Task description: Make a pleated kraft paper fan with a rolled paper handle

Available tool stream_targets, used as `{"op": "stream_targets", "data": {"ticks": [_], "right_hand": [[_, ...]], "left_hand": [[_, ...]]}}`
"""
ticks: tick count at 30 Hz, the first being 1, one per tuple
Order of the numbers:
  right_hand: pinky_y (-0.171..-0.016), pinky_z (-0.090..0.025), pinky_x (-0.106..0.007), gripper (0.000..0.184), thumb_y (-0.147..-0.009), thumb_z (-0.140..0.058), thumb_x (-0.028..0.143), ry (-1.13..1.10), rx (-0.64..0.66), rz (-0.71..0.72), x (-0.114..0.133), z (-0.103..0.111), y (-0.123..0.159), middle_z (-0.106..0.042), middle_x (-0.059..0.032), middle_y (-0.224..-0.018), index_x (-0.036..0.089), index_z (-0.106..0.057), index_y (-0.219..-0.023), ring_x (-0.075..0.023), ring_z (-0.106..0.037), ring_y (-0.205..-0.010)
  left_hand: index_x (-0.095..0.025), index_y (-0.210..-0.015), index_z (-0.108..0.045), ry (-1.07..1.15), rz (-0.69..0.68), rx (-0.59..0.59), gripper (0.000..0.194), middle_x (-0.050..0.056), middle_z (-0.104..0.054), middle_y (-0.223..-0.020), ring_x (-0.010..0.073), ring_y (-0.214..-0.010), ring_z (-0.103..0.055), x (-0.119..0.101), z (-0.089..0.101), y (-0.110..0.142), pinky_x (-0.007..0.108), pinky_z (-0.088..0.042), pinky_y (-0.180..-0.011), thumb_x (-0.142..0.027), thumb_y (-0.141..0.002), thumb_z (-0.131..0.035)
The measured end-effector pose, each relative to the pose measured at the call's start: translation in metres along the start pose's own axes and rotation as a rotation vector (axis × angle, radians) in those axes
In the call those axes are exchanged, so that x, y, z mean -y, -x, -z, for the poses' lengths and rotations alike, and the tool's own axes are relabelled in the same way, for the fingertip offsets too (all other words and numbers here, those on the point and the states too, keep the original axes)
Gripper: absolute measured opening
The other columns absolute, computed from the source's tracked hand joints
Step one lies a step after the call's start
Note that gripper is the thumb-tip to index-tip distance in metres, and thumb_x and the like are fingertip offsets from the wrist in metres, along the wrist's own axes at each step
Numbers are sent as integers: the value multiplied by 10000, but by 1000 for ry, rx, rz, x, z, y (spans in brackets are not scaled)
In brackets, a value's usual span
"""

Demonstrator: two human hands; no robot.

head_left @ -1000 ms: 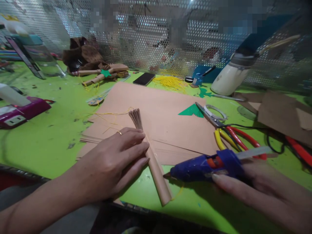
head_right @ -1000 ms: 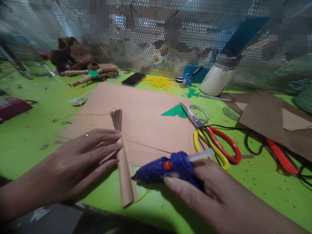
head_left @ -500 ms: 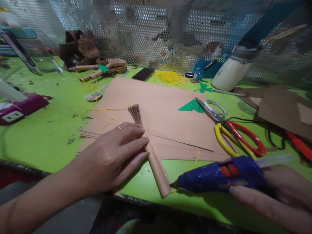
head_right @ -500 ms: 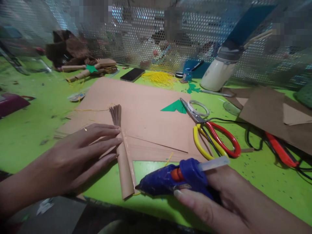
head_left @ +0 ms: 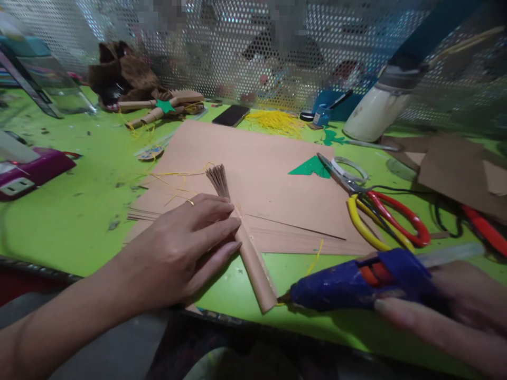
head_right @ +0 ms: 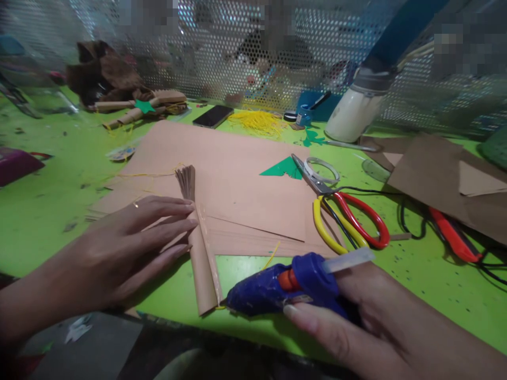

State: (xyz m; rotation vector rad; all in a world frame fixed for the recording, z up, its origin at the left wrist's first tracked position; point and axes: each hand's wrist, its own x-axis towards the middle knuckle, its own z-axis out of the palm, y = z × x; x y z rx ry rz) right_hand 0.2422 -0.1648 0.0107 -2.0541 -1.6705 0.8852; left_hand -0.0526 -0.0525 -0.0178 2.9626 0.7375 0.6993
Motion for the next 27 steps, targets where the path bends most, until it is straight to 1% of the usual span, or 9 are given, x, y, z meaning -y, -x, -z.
{"op": "stream_targets", "data": {"ticks": [3,5,8,10,12,15,21,24,27], "right_hand": [[-801,-584,-393,396,-688,-583,709,-36,-72,-5,7,-3,-2,-716,-22,-693,351,-740,-755,-307,-669,-754],[-672,-590,-357,415,-701,-560,711,-68,-90,14,11,-5,-7,-699,-22,-668,330,-724,-693,-276,-638,-665],[-548,-537,-329,421,-724,-556,692,-63,-61,67,16,-5,-15,-675,-20,-652,307,-724,-703,-228,-555,-557],[-498,-480,-310,439,-744,-552,681,-10,-18,94,18,-3,-21,-572,-6,-537,279,-687,-632,-192,-466,-487],[-450,-400,-285,479,-768,-536,672,28,31,115,20,-2,-26,-477,11,-500,252,-607,-552,-169,-408,-472],[-431,-320,-266,488,-795,-527,645,15,69,145,25,-1,-34,-448,19,-532,231,-536,-538,-156,-398,-498],[-480,-358,-249,432,-874,-477,554,-48,121,300,34,-5,-51,-504,20,-604,207,-589,-643,-148,-444,-548],[-461,-341,-237,437,-884,-463,565,-45,154,305,37,-7,-59,-495,24,-606,193,-650,-751,-132,-417,-526],[-472,-340,-227,420,-883,-483,555,-59,170,319,40,-9,-65,-492,24,-618,187,-646,-765,-126,-423,-547]], "left_hand": [[-114,-1117,-633,4,1,1,287,178,-614,-1156,287,-1098,-582,0,-1,0,419,-535,-894,-157,-835,-603],[-115,-1127,-629,5,5,6,295,180,-611,-1162,288,-1103,-579,1,-2,0,422,-536,-894,-155,-837,-601],[-125,-1135,-628,11,11,3,296,176,-611,-1170,283,-1108,-576,0,-2,-1,423,-536,-896,-151,-842,-595],[-130,-1133,-629,21,13,-3,293,173,-612,-1171,280,-1105,-578,0,-1,-1,420,-536,-897,-148,-842,-595],[-127,-1130,-627,30,11,-9,293,174,-611,-1170,280,-1101,-580,0,0,0,418,-537,-894,-143,-839,-598],[-114,-1133,-618,28,2,-8,300,182,-604,-1167,283,-1106,-572,0,1,0,415,-534,-894,-129,-834,-599],[-80,-1148,-601,-3,-24,-24,314,201,-593,-1156,278,-1108,-558,0,-1,1,411,-530,-890,-116,-836,-594],[-73,-1149,-604,-6,-27,-31,313,202,-593,-1146,274,-1106,-553,0,-1,1,407,-535,-882,-118,-839,-588],[-69,-1133,-613,-8,-26,-26,296,205,-594,-1131,280,-1104,-552,0,0,0,421,-535,-882,-125,-845,-578]]}}
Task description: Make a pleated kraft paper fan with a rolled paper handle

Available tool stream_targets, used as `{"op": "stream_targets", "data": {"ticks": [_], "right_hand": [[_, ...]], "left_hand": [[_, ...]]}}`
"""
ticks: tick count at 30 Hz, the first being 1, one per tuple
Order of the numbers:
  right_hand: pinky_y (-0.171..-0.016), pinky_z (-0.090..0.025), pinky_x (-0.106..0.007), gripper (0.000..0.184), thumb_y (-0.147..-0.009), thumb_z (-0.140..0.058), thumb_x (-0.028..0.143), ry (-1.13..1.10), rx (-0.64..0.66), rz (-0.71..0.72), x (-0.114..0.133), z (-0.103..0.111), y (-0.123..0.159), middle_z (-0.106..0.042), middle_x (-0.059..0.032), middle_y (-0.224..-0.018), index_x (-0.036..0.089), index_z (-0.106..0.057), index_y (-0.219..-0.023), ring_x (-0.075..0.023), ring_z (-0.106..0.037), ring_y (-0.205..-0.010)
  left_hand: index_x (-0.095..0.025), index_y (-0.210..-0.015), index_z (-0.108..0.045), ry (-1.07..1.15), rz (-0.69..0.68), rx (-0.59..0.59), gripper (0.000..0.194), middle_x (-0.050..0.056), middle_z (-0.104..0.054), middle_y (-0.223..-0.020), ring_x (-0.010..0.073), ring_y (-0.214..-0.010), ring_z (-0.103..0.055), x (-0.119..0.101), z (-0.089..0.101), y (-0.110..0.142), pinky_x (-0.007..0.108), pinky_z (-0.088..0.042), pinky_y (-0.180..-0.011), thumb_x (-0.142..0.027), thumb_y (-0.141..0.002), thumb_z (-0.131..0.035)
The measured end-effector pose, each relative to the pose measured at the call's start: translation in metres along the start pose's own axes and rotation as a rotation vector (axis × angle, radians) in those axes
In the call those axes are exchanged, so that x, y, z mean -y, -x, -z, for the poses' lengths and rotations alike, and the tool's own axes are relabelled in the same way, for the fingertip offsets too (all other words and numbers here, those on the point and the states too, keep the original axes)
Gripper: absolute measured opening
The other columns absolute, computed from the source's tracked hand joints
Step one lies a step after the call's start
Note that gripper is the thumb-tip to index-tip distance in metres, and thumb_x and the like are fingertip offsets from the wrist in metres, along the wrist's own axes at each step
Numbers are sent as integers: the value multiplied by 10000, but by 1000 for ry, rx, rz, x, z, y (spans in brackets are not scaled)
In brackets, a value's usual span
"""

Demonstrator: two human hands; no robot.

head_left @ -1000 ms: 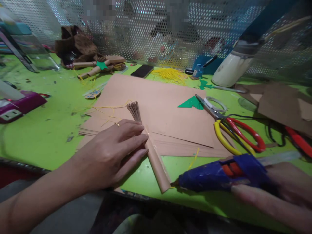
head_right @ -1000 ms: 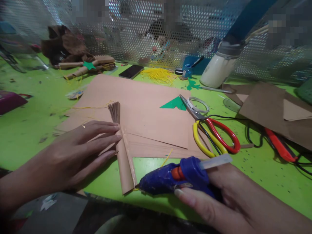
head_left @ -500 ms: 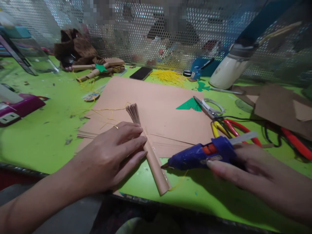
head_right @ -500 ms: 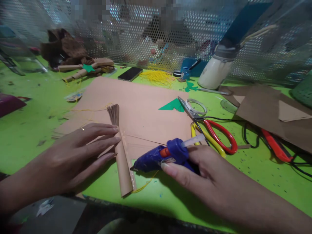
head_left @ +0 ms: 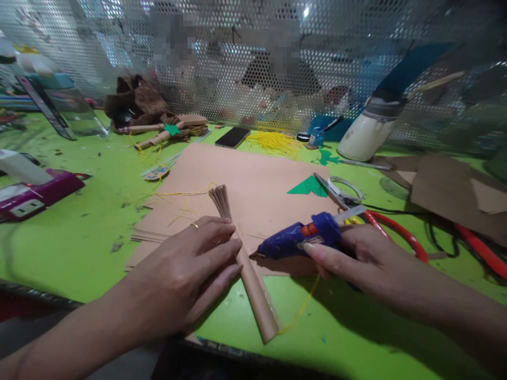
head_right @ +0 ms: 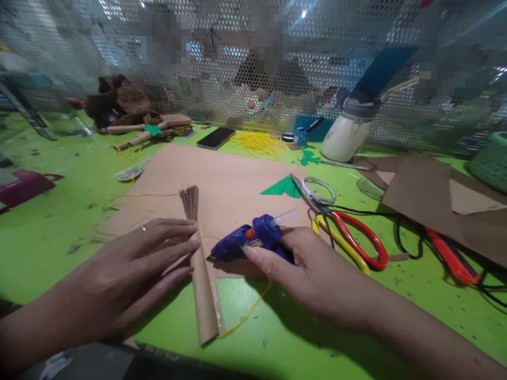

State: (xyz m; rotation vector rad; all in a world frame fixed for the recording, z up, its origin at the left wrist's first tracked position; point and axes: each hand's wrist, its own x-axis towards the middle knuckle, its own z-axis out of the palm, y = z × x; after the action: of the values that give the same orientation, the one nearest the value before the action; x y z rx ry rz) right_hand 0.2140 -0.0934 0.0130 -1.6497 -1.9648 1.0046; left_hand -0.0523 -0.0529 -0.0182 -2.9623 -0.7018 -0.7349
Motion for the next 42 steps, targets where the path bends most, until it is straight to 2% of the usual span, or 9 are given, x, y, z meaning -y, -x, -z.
{"op": "stream_targets", "data": {"ticks": [6,11,15,19,21,27,34,38,42], "right_hand": [[-490,-371,-223,407,-902,-460,537,-45,45,23,1,1,-4,-514,16,-649,193,-623,-758,-130,-461,-580],[-449,-403,-238,458,-848,-493,596,62,-65,-18,0,1,12,-537,3,-579,205,-627,-650,-142,-482,-514],[-592,-529,-308,453,-768,-551,657,26,-186,-135,-3,-5,33,-675,-36,-735,235,-712,-799,-208,-605,-658],[-528,-536,-307,476,-739,-546,697,-12,-213,-234,-7,-11,47,-684,-21,-682,267,-727,-835,-208,-601,-588],[-526,-544,-304,477,-743,-539,694,-8,-204,-214,-8,-11,46,-693,-23,-694,268,-729,-842,-212,-617,-597],[-578,-551,-273,363,-867,-509,521,-44,-30,-13,4,-4,20,-722,-31,-783,233,-728,-896,-202,-657,-677],[-829,-519,-304,276,-914,-514,402,-166,-3,94,14,-3,-6,-727,-19,-993,224,-703,-1006,-221,-655,-956],[-768,-524,-309,282,-913,-510,392,-126,-6,108,14,-2,-8,-729,-26,-929,203,-712,-964,-222,-663,-868],[-654,-527,-283,327,-907,-490,456,-70,22,47,16,-2,-1,-731,-14,-844,227,-718,-956,-211,-666,-758]], "left_hand": [[-64,-1126,-618,-3,-6,-5,291,206,-600,-1118,282,-1097,-558,-1,0,0,421,-538,-881,-117,-844,-573],[-64,-1146,-611,2,-5,-6,319,208,-596,-1138,284,-1107,-559,1,0,0,424,-532,-901,-118,-832,-594],[-67,-1141,-620,10,11,5,315,204,-604,-1144,285,-1125,-559,1,0,0,418,-526,-926,-113,-830,-592],[-83,-1131,-629,0,13,-10,304,194,-615,-1148,286,-1111,-575,0,0,0,415,-535,-920,-123,-832,-591],[-97,-1138,-625,2,16,-13,306,185,-619,-1149,283,-1111,-576,0,1,0,418,-538,-915,-123,-836,-583],[-99,-1163,-617,-4,21,4,326,191,-609,-1151,280,-1117,-565,0,0,0,415,-539,-899,-127,-840,-580],[-89,-1170,-613,1,9,7,336,190,-597,-1158,277,-1101,-563,0,0,-1,403,-539,-882,-124,-838,-578],[-87,-1161,-615,-8,8,4,329,189,-598,-1161,275,-1096,-566,0,1,-1,392,-541,-873,-122,-835,-577],[-75,-1147,-624,-8,9,2,318,197,-601,-1146,280,-1095,-568,0,1,0,397,-539,-876,-123,-836,-579]]}}
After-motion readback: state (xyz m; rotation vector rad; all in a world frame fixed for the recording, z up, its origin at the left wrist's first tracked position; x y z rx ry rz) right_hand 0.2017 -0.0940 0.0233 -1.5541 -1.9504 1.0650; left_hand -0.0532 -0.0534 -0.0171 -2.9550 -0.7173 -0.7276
